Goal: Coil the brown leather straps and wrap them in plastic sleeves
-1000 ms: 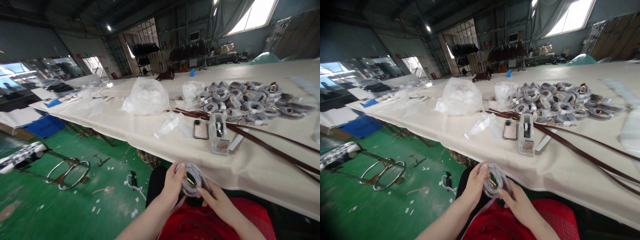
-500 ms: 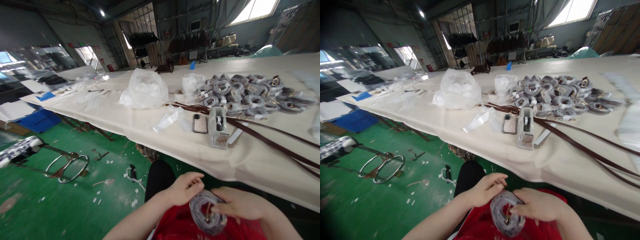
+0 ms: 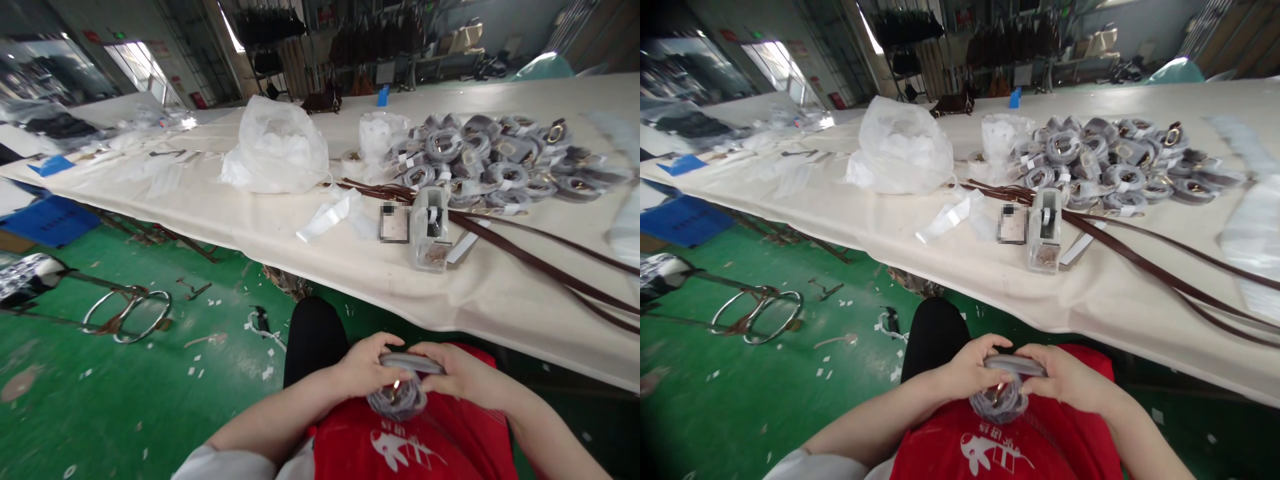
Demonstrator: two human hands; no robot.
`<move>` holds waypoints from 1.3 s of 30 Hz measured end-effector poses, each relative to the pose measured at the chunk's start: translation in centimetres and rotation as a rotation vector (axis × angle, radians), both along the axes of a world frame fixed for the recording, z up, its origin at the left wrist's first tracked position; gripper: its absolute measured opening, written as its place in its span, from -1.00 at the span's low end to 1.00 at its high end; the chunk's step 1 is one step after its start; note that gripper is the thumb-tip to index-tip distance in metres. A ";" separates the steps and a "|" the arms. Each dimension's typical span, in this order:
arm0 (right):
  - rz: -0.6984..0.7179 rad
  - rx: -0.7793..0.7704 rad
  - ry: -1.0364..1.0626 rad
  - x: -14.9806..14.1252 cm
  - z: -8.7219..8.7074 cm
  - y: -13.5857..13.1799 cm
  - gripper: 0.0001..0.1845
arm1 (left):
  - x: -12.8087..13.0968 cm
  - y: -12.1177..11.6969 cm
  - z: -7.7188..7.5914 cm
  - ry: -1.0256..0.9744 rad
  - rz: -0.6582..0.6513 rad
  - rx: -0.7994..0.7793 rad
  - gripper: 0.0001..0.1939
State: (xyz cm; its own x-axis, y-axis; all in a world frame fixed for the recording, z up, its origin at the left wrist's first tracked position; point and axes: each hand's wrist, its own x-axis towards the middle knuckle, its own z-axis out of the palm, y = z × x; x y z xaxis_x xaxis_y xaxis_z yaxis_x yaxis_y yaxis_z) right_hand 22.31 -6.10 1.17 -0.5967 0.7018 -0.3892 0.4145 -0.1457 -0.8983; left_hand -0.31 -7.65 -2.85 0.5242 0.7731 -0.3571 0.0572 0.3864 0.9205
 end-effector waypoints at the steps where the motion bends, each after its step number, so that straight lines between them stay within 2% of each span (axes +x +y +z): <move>1: -0.009 -0.006 -0.007 0.3 0.0 0.0 -0.49 | 0.2 -0.1 -0.1 -0.009 0.014 -0.035 -0.34; 3: -0.021 -0.031 0.008 0.6 -0.1 0.0 -0.51 | 0.5 -0.3 -0.3 -0.038 0.068 -0.089 -0.36; 6: -0.016 -0.065 0.045 -0.3 -0.7 -0.7 -0.53 | 0.9 -0.6 -0.2 -0.113 0.217 -0.091 -0.45; 11: -0.047 0.027 -0.017 -2.6 -2.3 -1.6 -0.58 | 1.3 -0.8 -0.2 -0.126 0.443 -0.080 -0.55; 16: -0.013 -0.006 -0.103 -1.0 -2.6 -0.8 -0.63 | 1.4 -0.9 0.3 -0.116 0.420 -0.164 -0.51; 20: 0.035 -0.056 0.023 -1.1 -2.9 -0.6 -0.57 | 1.9 -0.6 0.3 -0.112 0.500 -0.192 -0.47; 23: -0.059 0.053 0.105 -3.1 -3.8 -1.4 -0.55 | 2.3 -0.3 -0.4 -0.103 0.597 -0.181 -0.44; 25: -0.144 0.110 0.098 -4.0 -4.4 -1.6 -0.55 | 2.2 -0.1 -0.8 -0.091 0.617 -0.154 -0.41; 28: -0.088 0.138 0.014 -3.7 -4.2 -0.8 -0.56 | 1.5 0.4 -0.8 -0.024 0.510 -0.051 -0.44; 31: 0.058 0.157 -0.098 -1.9 -2.9 0.7 -0.72 | 0.6 1.3 0.2 0.117 0.293 0.126 -0.51; 34: 0.111 0.187 -0.189 -1.0 -1.6 1.7 -0.93 | 0.4 2.0 1.5 0.233 0.038 0.293 -0.54; 36: 0.136 0.208 -0.233 -1.2 -1.1 1.6 -0.94 | 0.6 2.0 2.1 0.331 -0.104 0.391 -0.60; 39: 0.163 0.217 -0.261 -2.0 -0.7 0.9 -0.91 | 0.7 1.4 2.3 0.446 -0.183 0.436 -0.62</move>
